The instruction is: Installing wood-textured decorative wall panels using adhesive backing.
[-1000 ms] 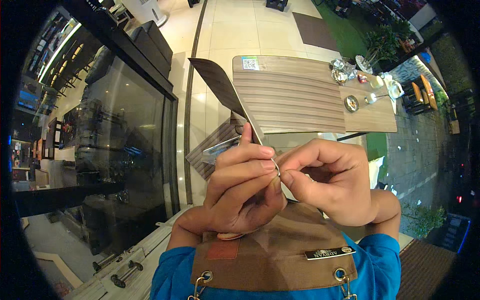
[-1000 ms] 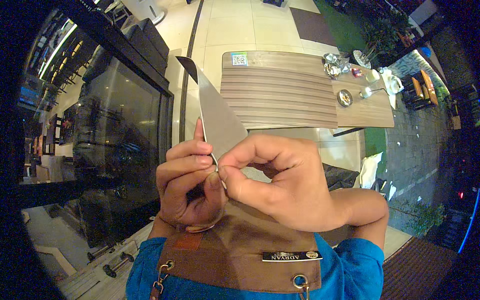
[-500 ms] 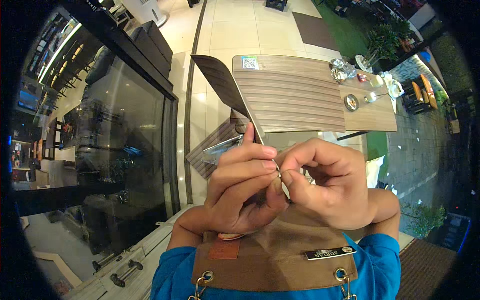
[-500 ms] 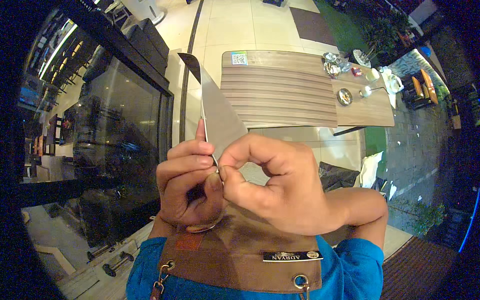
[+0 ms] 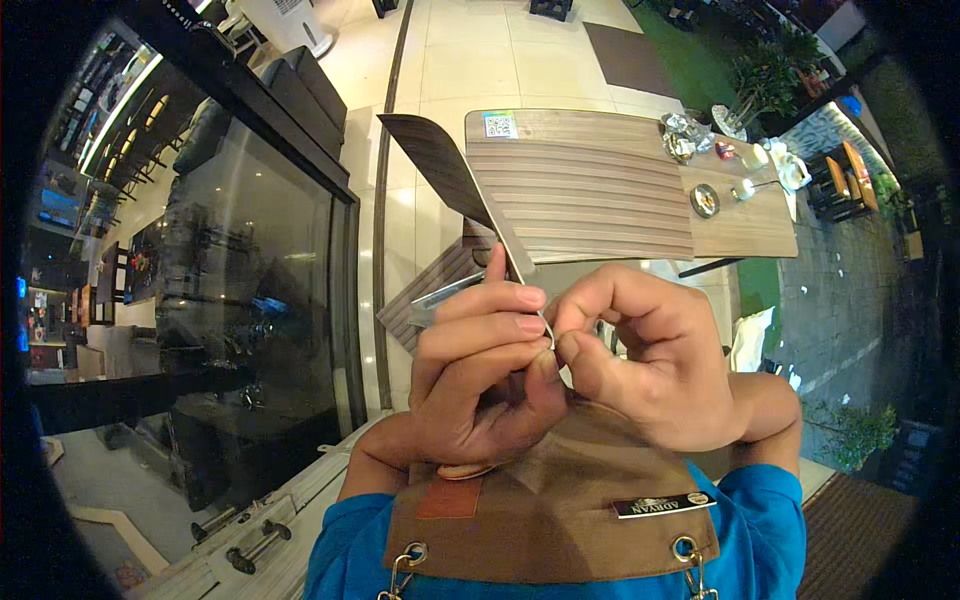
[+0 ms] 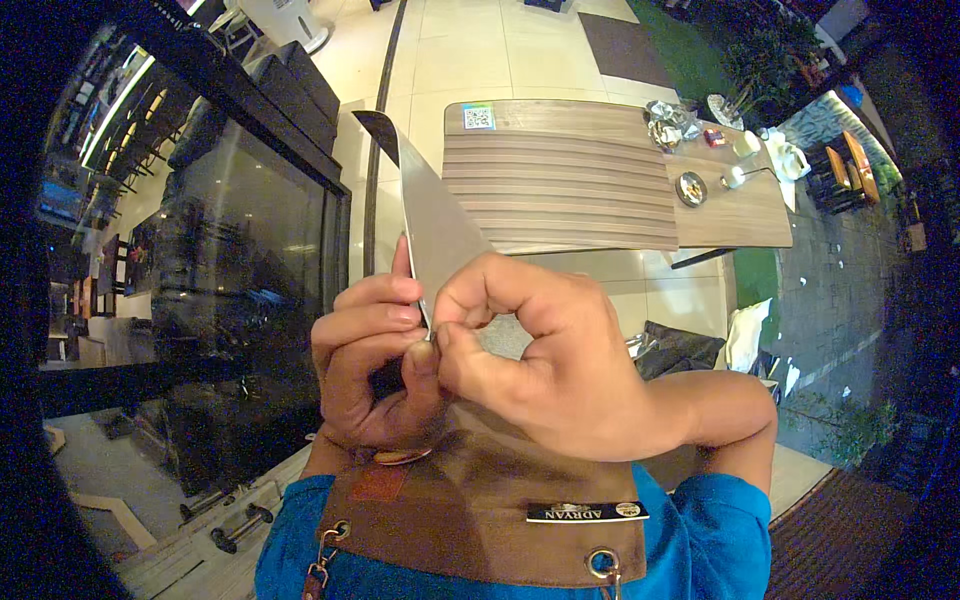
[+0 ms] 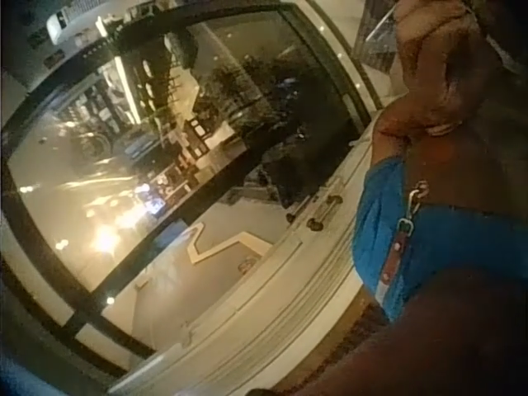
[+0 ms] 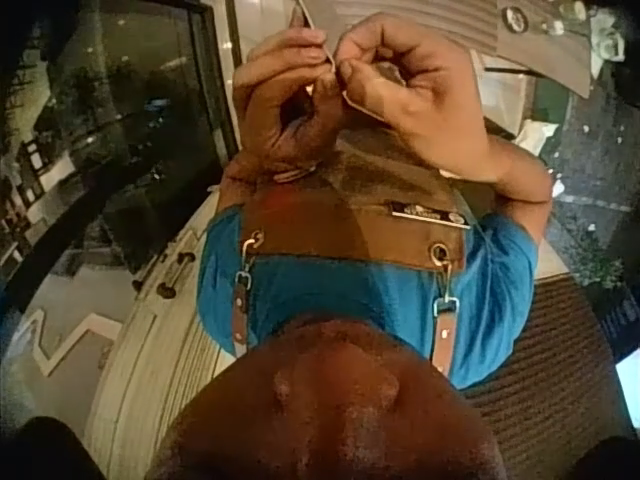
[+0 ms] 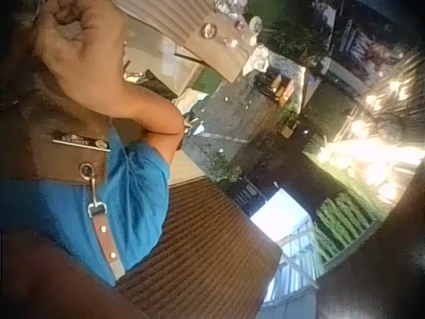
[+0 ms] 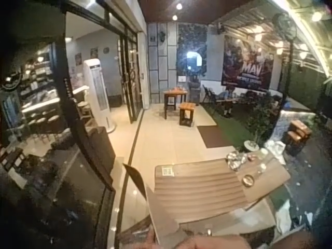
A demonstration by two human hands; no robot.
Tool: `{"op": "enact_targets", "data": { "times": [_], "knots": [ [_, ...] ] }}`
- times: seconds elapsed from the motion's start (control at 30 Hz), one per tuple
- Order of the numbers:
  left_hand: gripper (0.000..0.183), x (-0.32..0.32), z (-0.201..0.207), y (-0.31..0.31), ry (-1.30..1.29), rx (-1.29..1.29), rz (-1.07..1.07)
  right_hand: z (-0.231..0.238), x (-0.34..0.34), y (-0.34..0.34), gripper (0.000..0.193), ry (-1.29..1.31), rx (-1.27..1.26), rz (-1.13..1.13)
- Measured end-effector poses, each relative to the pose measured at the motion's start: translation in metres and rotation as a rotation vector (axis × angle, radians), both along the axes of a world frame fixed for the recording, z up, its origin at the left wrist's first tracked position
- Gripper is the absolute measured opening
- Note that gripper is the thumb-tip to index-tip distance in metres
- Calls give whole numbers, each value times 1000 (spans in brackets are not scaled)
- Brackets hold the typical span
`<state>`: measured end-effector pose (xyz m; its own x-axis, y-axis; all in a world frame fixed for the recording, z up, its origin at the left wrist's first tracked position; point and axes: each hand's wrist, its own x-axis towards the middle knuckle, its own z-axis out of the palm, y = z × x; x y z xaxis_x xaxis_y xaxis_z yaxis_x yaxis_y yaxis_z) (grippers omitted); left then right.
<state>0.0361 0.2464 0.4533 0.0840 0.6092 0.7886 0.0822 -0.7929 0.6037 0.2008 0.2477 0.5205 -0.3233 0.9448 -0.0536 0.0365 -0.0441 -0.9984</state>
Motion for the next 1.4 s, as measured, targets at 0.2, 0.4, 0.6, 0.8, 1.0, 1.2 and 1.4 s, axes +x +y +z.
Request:
{"op": "enact_targets", "data": {
  "times": [0.2, 0.4, 0.6, 0.8, 1.0, 1.2, 1.4],
  "knots": [
    [18, -2, 1, -4, -8, -24, 61, -2, 3, 4, 6, 133, -141, 140],
    [25, -11, 0, -9, -27, -144, -20, -10, -4, 4, 4, 315, -209, 132],
    [24, -7, 3, -11, -64, -185, 96, -8, -1, 9, 6, 156, -181, 269],
    [12, -6, 6, -17, -160, -214, 157, -14, -8, 14, 3, 191, -221, 291],
    [4, -7, 6, -16, -280, -227, 208, -20, -7, 27, 5, 275, -255, 306],
    [9, -6, 5, -15, -467, -197, 393, -45, -9, 58, 13, 323, -349, 305],
    [11, -14, 12, -11, -549, -348, 470, -61, -17, 81, 3, 360, -190, 259]
  ]
}}
